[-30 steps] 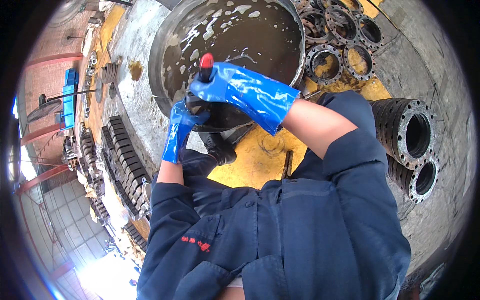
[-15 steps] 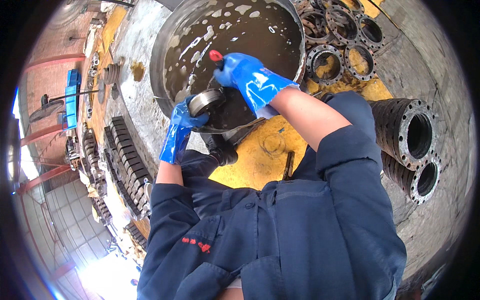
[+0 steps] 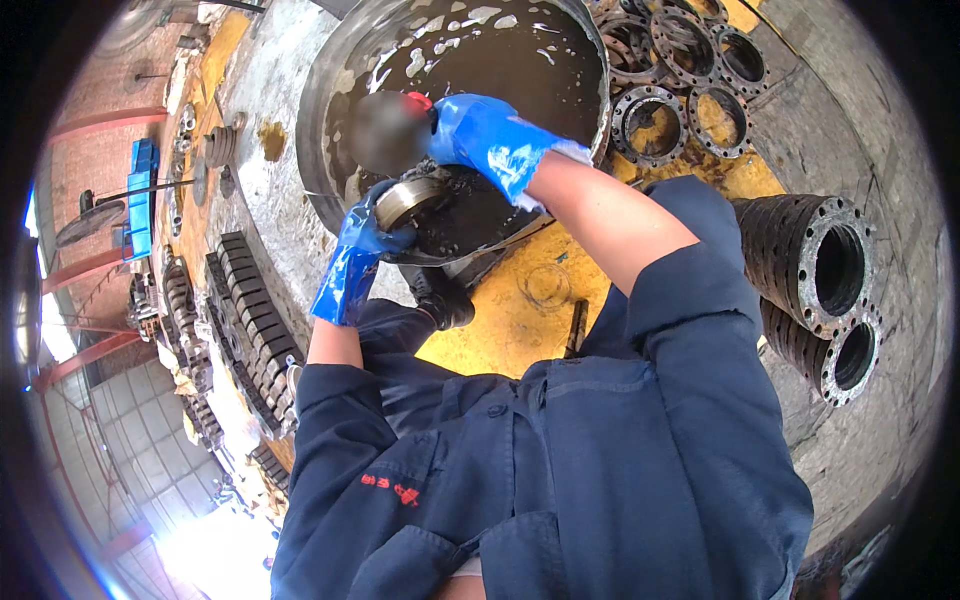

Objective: The person is cleaning metal rings and industrial parts by submerging them in a tub of liquid and scrubbing them with a brush.

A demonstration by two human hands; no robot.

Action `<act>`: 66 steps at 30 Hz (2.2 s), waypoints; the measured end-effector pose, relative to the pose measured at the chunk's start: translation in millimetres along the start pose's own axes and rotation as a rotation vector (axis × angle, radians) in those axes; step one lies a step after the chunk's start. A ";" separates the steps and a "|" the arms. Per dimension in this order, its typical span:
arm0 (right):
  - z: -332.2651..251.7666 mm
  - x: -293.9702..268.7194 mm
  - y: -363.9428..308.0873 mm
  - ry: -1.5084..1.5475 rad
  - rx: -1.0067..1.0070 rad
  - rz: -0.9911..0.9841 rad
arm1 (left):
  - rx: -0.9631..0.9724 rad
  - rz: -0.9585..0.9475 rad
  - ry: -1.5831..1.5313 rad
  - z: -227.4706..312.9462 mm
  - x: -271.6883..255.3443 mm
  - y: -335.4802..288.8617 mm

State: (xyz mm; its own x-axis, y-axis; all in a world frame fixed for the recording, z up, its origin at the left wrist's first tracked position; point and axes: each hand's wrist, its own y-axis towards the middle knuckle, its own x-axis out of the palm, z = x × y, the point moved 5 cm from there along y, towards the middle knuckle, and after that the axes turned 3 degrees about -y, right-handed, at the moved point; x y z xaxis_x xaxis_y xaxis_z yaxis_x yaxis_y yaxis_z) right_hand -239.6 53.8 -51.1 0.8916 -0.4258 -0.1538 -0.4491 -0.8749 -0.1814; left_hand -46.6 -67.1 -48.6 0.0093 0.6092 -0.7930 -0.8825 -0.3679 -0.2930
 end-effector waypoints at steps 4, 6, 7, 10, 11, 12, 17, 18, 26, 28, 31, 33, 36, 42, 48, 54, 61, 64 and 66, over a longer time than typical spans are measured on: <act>-30.9 -19.6 -34.6 0.072 -0.063 -0.083 | 0.157 -0.037 0.071 10.5 6.4 11.7; -38.0 -16.4 -41.6 0.036 -0.076 -0.098 | 0.231 -0.089 0.147 9.0 10.4 17.4; -51.2 -12.7 -51.1 -0.025 -0.081 -0.104 | 0.214 -0.100 0.151 4.1 9.5 15.7; -44.2 -26.2 -63.9 -0.149 0.090 -0.083 | -0.018 -0.143 0.002 10.7 5.9 9.9; -35.8 -30.9 -60.6 -0.174 0.153 -0.068 | -0.043 -0.145 0.118 17.7 2.7 10.4; -41.6 -33.3 -66.3 -0.112 0.186 -0.064 | -0.075 -0.130 0.236 20.9 -7.2 7.6; 34.7 -51.5 -51.4 -0.214 0.284 0.119 | -0.080 -0.219 0.600 122.2 7.3 41.0; 33.9 -48.1 -54.7 -0.213 0.284 0.123 | -0.143 -0.224 0.642 127.1 10.0 45.8; 19.1 -65.2 -60.8 -0.571 0.306 0.237 | -0.169 -0.181 0.505 113.2 15.1 48.5; 9.3 -70.1 -55.4 -0.388 0.266 0.243 | -0.097 -0.075 0.088 66.2 5.7 23.3; -19.6 -61.6 -50.2 -0.192 0.188 0.133 | -0.006 0.068 -0.078 28.7 3.8 -0.9; -32.2 -38.3 -55.3 -0.077 -0.113 0.051 | 0.026 0.033 -0.008 18.4 11.1 6.4; -57.6 -2.9 -77.9 -0.028 -0.150 -0.097 | -0.089 -0.112 -0.048 -11.6 17.0 10.2; -6.5 -31.7 -81.0 -0.362 -0.095 0.068 | 0.101 -0.091 0.034 48.0 22.8 18.0; -6.5 -41.0 -68.5 -0.370 0.040 0.121 | -0.105 -0.032 -0.044 15.9 6.0 3.1; -68.4 2.6 -65.3 -0.063 -0.304 -0.074 | 0.026 0.016 0.012 1.8 14.6 5.3; -39.8 -42.8 -38.1 -0.622 0.018 0.065 | -0.055 -0.025 0.071 11.6 9.1 9.7; -68.0 -20.0 -39.3 -0.345 -0.050 -0.054 | -0.086 0.000 0.090 -5.0 6.5 4.3; -85.9 -7.8 -50.2 -0.291 -0.080 -0.184 | -0.117 -0.013 0.175 -16.7 6.2 4.3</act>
State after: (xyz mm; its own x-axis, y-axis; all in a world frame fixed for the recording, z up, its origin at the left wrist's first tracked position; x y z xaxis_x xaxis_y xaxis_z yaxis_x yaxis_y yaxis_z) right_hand -219.0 81.2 42.6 0.8984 -0.1858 -0.3980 -0.2660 -0.9512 -0.1566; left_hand -42.6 -76.6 -63.7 0.1105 0.4868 -0.8665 -0.8214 -0.4461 -0.3554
